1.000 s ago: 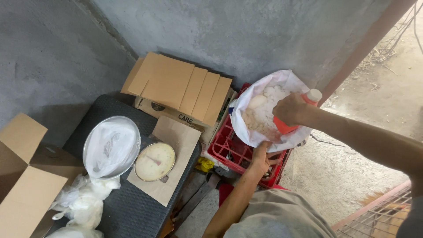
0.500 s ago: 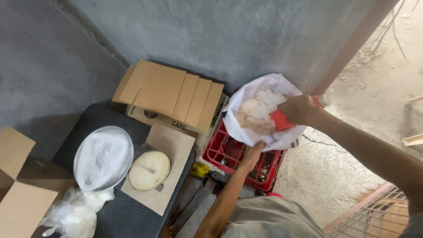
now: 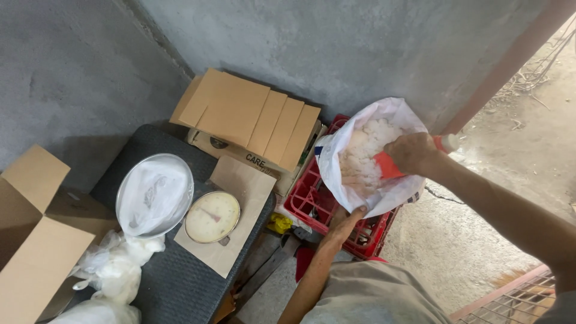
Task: Weighing portions of white powder using a scoop and a scale, then packaging them into small plastic bags.
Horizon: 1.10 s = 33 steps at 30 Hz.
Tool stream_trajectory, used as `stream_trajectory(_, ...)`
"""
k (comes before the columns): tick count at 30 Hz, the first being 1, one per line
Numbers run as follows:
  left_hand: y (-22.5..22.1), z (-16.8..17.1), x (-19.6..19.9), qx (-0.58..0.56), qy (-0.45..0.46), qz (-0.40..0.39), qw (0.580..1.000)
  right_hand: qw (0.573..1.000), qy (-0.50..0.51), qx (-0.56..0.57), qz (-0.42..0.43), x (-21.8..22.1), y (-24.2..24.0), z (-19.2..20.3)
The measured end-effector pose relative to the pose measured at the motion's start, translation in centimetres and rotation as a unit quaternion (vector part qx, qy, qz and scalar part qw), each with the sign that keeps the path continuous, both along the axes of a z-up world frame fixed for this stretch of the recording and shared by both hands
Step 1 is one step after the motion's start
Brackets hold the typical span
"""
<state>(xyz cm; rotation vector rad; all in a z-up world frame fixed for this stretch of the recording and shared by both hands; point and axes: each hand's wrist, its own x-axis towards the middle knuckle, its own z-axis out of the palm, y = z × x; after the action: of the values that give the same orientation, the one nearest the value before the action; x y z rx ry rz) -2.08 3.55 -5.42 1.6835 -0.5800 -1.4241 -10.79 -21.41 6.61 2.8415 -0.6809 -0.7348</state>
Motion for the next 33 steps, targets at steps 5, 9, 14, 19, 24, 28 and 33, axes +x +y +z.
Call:
stream_trajectory(5, -1.3, 7.1, 2.4, 0.043, -0.115, 0.146, 0.982, 1.0, 0.001, 0.0, 0.007, 0.2, -1.1, -1.0)
stream_trajectory(9, -2.7, 4.2, 4.3, 0.009, -0.109, 0.176, 0.978, 0.999, -0.014, 0.028, 0.007, -0.9, -1.0, -1.4)
stream_trajectory(14, -3.2, 0.3, 4.4, -0.056, -0.002, 0.165, 0.985, 0.992, -0.048, 0.099, -0.057, -1.7, 0.4, -1.0)
stream_trajectory(19, -2.6, 0.9, 4.2, -0.085, 0.006, 0.173, 0.981, 0.992, -0.068, 0.082, -0.063, 1.2, 3.8, -6.2)
stream_trajectory(24, -1.9, 2.1, 4.1, -0.054, 0.034, 0.177, 0.982, 0.986, -0.099, 0.075, -0.11, 4.1, 5.8, -6.2)
stream_trajectory(28, -2.1, 0.9, 3.8, -0.049, 0.014, 0.171, 0.984, 0.947, -0.208, 0.157, -0.186, 2.8, 4.3, -7.2)
stream_trajectory(33, -2.4, 2.7, 4.6, -0.018, -0.021, 0.17, 0.985, 0.946, -0.255, 0.119, -0.162, 2.8, 3.2, -5.8)
